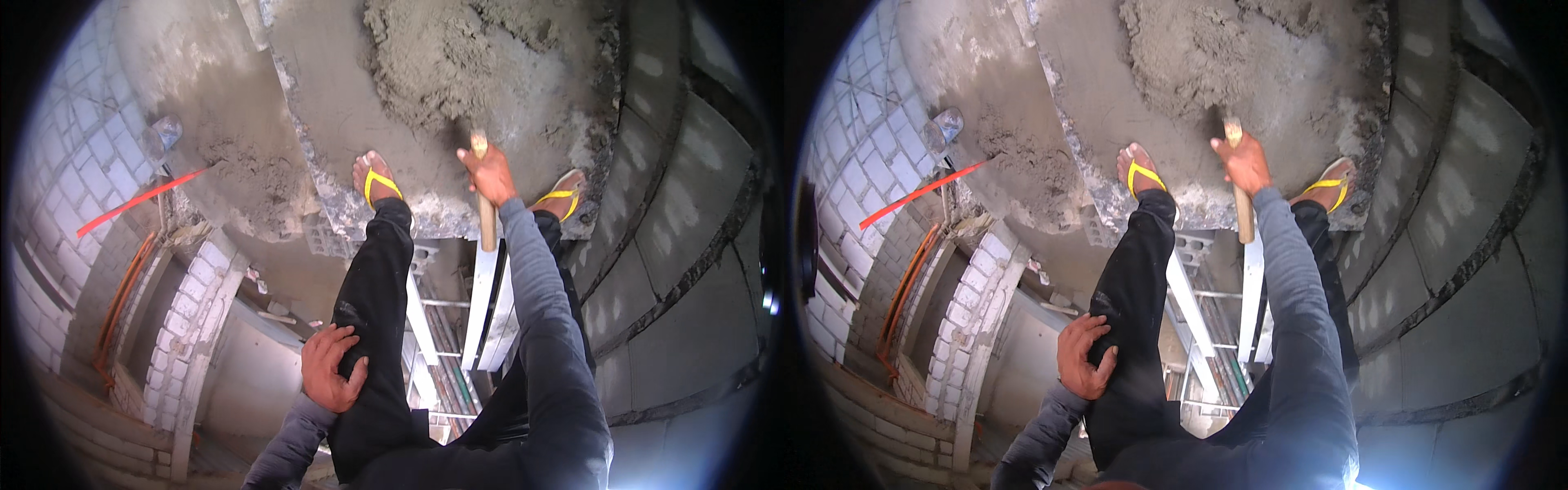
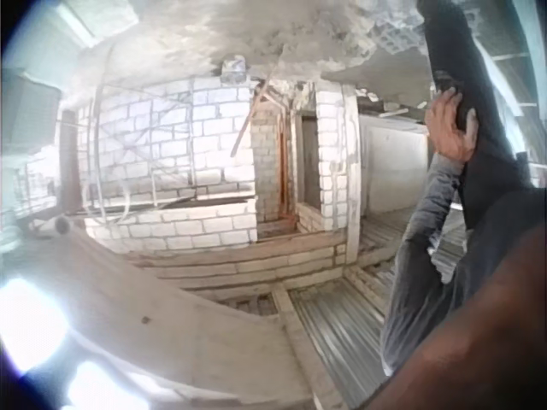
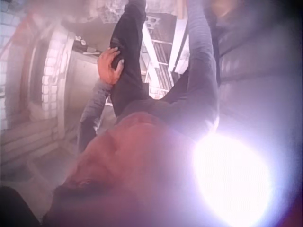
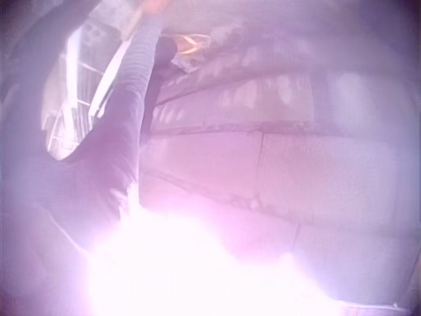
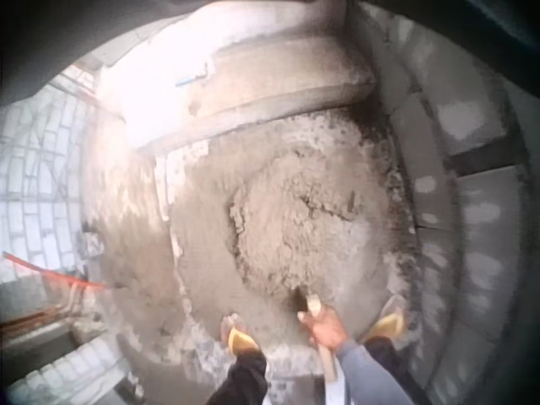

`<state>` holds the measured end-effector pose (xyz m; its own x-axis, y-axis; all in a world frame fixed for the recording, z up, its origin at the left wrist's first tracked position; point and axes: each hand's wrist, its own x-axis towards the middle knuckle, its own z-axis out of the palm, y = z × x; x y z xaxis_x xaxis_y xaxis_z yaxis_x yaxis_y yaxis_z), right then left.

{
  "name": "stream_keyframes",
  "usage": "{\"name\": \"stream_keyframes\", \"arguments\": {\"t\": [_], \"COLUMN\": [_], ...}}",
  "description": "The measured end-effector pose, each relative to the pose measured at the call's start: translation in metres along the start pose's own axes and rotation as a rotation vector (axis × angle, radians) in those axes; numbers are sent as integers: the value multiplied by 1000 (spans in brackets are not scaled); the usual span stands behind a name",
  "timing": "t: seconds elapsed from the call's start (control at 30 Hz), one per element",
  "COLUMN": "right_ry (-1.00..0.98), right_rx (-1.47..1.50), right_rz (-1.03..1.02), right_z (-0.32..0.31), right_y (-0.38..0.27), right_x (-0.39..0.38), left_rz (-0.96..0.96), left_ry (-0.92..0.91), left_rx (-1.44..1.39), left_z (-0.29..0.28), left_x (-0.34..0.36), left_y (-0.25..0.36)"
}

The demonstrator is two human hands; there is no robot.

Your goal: The person scoops wet mortar from a pile on the ground using a trowel and applies it into the hollows of a concrete block wall. The person repeatedly moves between the mortar pile and the wall to fill the block cavities.

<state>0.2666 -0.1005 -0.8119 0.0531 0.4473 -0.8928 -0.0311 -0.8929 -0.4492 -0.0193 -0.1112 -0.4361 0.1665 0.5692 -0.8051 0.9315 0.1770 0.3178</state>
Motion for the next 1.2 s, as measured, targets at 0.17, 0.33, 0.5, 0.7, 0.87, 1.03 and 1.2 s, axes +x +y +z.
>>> {"name": "stream_keyframes", "arguments": {"t": [0.17,0.33,0.5,0.7,0.87,1.03,1.2], "right_ry": [155,452,546,615,711,442,391], "right_rx": [-249,-515,-495,-355,-549,-566,-312], "right_rz": [-136,-70,-143,-229,-199,-44,-50], "right_z": [-29,-5,31,-11,-119,-19,26], "right_y": [22,0,-7,11,-46,-17,58], "right_x": [-23,-57,-32,-69,53,53,-72], "left_rz": [11,13,30,-4,33,23,18], "left_ry": [-2,18,20,39,19,-2,-10], "left_rx": [5,-14,-26,-61,-85,-74,-39], "left_z": [-4,-6,-9,-9,-16,-20,-21], "left_x": [-1,1,3,-2,7,18,15], "left_y": [6,4,-1,-3,-5,0,4]}}
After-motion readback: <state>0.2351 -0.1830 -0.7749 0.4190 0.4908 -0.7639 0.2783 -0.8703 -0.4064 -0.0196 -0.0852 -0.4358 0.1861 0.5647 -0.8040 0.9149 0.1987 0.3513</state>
